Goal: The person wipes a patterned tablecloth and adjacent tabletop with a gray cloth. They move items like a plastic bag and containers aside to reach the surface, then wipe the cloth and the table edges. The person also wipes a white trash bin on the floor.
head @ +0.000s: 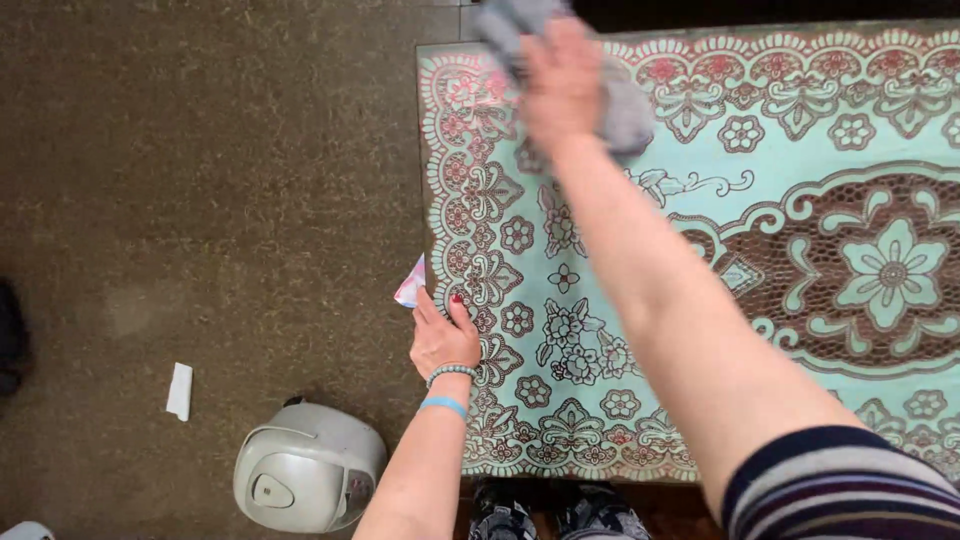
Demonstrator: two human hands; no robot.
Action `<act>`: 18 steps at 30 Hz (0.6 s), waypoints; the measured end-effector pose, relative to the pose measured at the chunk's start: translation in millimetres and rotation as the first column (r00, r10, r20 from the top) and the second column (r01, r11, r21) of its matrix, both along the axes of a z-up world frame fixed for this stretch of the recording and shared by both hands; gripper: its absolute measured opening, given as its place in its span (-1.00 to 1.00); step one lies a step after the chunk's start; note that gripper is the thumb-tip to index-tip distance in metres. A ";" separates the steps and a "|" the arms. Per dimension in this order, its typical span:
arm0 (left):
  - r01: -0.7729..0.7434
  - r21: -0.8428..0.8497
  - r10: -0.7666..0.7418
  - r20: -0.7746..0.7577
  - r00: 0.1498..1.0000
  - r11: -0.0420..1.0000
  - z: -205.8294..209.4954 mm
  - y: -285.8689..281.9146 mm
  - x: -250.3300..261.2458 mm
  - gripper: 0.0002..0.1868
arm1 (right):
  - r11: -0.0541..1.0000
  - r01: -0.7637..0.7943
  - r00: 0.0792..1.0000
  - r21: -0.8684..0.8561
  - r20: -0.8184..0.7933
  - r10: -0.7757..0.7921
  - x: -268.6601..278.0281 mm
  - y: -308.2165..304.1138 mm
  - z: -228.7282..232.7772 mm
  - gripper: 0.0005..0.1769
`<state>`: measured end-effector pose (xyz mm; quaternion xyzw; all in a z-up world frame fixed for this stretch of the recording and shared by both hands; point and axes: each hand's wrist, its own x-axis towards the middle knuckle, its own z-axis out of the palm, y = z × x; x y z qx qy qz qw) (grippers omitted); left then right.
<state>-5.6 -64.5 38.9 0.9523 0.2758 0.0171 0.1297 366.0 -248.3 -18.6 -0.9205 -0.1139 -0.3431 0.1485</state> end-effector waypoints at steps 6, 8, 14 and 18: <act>0.014 0.000 -0.013 -0.031 0.999 1.000 -3.6 -0.4 -1.9 -0.27 | 0.837 -0.540 0.789 -0.095 -0.405 0.463 -135.5 63.0 73.9 -0.46; -0.003 -0.038 0.000 -0.070 0.998 0.999 9.3 -5.1 1.9 -0.27 | 0.783 -0.622 0.685 -0.021 -0.499 0.531 -202.4 20.5 83.9 -0.22; -0.025 -0.060 0.020 -0.082 0.996 0.998 3.8 2.7 0.9 -0.26 | 0.718 -0.673 0.735 -0.177 -0.274 0.621 -153.4 -84.7 58.3 -0.46; 0.034 -0.046 -0.033 0.022 0.999 0.998 8.4 -3.9 4.1 -0.34 | 0.953 -0.297 0.890 -0.057 -0.379 0.254 -36.2 -10.0 76.0 -0.47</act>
